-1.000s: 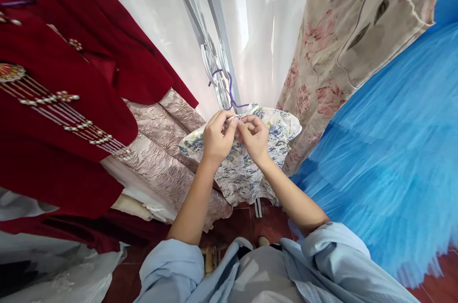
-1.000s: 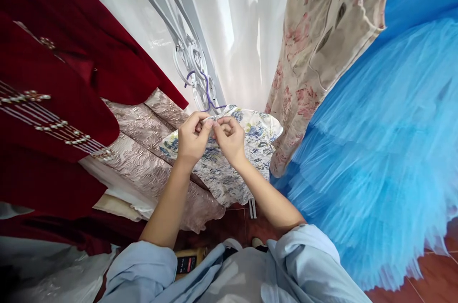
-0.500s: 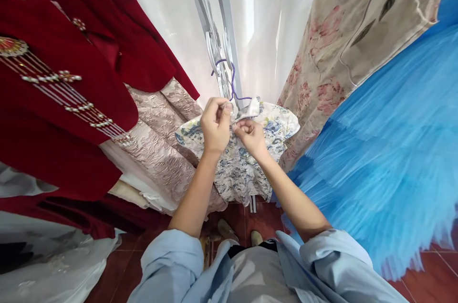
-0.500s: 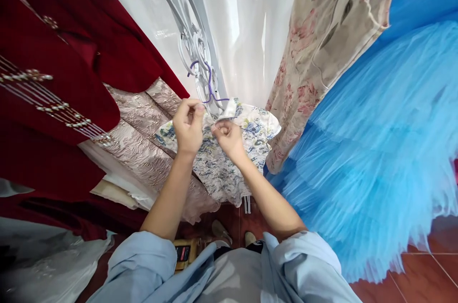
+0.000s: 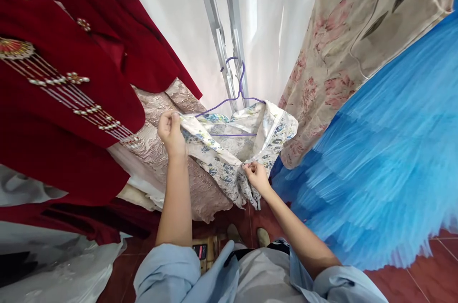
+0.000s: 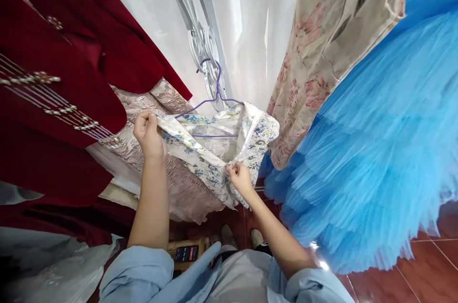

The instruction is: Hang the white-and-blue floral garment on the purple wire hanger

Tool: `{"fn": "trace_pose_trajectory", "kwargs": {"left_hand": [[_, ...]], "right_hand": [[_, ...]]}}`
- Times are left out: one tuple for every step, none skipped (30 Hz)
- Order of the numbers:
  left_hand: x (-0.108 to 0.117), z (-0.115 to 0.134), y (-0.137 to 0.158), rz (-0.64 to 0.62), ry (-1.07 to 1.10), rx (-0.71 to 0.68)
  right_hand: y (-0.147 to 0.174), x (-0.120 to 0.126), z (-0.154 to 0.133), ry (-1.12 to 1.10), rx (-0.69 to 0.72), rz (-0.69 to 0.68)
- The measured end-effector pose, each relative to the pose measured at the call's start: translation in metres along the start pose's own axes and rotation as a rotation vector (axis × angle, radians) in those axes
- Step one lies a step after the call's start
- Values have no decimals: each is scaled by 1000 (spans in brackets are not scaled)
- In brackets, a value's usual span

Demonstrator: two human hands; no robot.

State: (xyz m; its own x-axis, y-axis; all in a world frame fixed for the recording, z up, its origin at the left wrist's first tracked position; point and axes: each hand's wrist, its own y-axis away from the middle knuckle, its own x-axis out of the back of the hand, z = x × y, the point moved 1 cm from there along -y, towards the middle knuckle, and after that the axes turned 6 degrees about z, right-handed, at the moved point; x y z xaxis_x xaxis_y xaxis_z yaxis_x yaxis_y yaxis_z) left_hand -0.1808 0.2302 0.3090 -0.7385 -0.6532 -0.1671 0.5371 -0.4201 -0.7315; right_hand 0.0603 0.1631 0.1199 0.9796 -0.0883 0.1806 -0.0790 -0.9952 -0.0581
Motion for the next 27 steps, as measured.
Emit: {"fn": "trace_pose_trajectory", "kwargs": {"left_hand": [[9,-14,-1,34,23,48],[17,-27,-1,44,46,90],[23,-38,-1,36,76,130],[28,-47,-1,17,118,168],[32,-54,-1,-8,167,208],[36,-60,0,-27,217,253],[38,-65,2,-36,261,301],[41,-68,4,-34,298,351],[43,-72,7,-28,327,405],[45,-75,11,-22,348,465],[46,-79,17,-16,369,526],[48,-83,23,-14,389,586],[49,-86,31,-16,407,642],[50,-89,40,-19,426,692],[50,-91,51,-18,444,738],[50,-91,64,-9,462,783],[48,-89,79,4,477,829],[46,-84,95,9,485,873],[42,-77,113,-5,483,911],[37,-67,130,-56,468,934],[31,-55,147,-142,436,930],[26,-42,162,-256,386,891],[20,-29,174,-383,321,807],[15,-16,182,-518,257,696],[10,-5,187,-646,202,576],[7,4,189,-760,161,466],[4,10,190,-862,145,390]], "right_hand": [[-1,-4,0,9,1,-22],[-2,-9,0,21,-2,-42],[-3,-12,0,36,-9,-57],[-3,-16,1,53,-21,-64],[-2,-18,3,69,-36,-63],[-1,-21,5,82,-52,-56],[2,-22,9,92,-67,-45],[5,-24,14,94,-79,-35],[9,-25,19,86,-86,-22],[14,-26,24,67,-89,-7],[18,-27,29,41,-88,10],[21,-28,32,10,-85,32],[24,-29,34,-21,-80,58],[26,-29,33,-50,-71,85],[26,-29,30,-71,-59,110],[27,-28,25,-82,-39,130],[27,-27,17,-82,-7,141],[26,-26,8,-73,41,134],[27,-25,-2,-55,106,105],[27,-25,-11,-35,180,55],[28,-24,-20,-18,251,-7],[29,-23,-27,-9,308,-70],[30,-22,-33,-11,343,-121],[32,-19,-37,-23,354,-147],[34,-15,-39,-37,344,-154],[35,-9,-41,-49,321,-156],[37,-1,-43,-55,295,-167]]}}
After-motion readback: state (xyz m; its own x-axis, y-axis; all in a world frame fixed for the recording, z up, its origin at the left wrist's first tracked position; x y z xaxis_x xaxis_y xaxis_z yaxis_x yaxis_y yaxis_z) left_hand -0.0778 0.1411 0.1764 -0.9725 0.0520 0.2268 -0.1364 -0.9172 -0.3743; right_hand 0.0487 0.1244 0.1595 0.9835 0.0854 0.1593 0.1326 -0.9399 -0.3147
